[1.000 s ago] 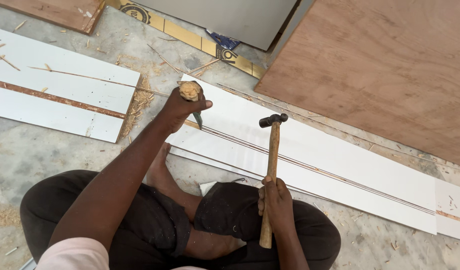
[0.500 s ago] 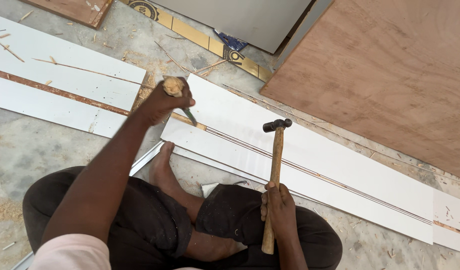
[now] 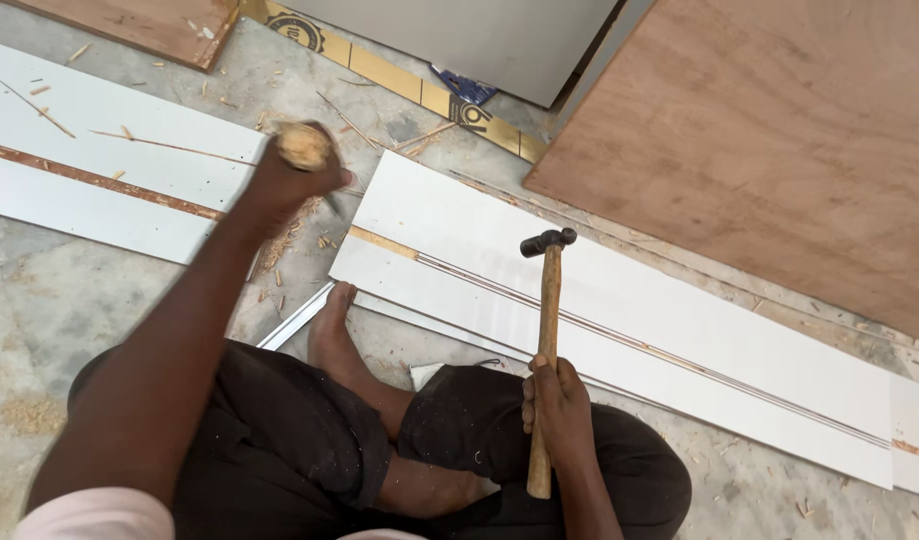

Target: The person sits on the floor and repeatedly strikes a small piece of wood with a hammer. They hold the wood in their left hand and the hammer in their right hand, hitting the wood against a white board on the floor.

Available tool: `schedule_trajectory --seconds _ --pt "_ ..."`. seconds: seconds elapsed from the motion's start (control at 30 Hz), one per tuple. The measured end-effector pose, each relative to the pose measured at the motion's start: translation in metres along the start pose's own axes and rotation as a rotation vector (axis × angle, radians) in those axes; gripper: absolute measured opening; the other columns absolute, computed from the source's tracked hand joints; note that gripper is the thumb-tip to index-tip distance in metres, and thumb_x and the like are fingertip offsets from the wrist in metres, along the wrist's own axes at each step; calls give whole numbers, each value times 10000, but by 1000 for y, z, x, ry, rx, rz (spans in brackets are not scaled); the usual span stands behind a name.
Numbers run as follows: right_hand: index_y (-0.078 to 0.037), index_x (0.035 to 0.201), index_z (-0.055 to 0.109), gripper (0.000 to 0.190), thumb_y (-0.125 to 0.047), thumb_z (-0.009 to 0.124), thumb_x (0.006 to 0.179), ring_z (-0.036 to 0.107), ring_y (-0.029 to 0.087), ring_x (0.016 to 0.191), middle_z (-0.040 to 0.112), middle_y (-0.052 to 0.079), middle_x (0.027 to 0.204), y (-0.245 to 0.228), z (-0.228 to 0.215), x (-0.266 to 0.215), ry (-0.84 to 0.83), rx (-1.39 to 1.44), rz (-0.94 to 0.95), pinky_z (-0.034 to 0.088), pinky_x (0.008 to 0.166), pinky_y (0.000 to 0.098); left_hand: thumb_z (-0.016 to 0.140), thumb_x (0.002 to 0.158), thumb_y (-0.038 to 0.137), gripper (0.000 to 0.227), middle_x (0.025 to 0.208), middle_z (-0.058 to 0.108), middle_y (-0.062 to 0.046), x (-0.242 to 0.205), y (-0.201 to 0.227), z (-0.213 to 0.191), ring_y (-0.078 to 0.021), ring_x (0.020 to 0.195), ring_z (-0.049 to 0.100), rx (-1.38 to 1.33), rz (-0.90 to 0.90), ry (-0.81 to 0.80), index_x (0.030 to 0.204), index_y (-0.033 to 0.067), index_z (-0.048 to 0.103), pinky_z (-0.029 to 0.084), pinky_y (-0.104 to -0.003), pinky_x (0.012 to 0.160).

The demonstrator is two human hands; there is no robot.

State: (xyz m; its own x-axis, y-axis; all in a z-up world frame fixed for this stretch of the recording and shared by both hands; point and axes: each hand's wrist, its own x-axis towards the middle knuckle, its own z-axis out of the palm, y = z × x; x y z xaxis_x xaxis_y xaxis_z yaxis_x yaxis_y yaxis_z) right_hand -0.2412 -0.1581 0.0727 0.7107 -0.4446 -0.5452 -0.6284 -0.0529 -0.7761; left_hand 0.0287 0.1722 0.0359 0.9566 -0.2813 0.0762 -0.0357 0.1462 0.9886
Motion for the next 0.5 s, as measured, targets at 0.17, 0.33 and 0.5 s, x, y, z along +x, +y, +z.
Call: schedule_trajectory --seconds 0.17,0.33,0.5 --pt "-29 946 597 371 -393 558 1001 491 120 456 557 48 657 7 -3 1 8 67 -25 421 403 294 830 785 65 212 825 657 -9 5 -33 71 -113 761 619 -161 -88 -96 896 72 649 523 -288 698" --pt "-46 924 583 369 -406 561 997 497 113 462 552 40 660 8 -5 1 3 93 -33 427 408 287 833 788 57 215 823 650 -21 5 -57 82 -115 743 597 -233 -111 -79 879 58 638 513 -294 690" --pt "-45 891 573 391 -422 564 994 500 116 461 552 48 654 5 -2 1 -4 45 -25 430 406 291 839 827 88 254 839 635 -12 6 -54 39 -110 795 618 -133 -53 -206 901 67 597 545 -293 732"
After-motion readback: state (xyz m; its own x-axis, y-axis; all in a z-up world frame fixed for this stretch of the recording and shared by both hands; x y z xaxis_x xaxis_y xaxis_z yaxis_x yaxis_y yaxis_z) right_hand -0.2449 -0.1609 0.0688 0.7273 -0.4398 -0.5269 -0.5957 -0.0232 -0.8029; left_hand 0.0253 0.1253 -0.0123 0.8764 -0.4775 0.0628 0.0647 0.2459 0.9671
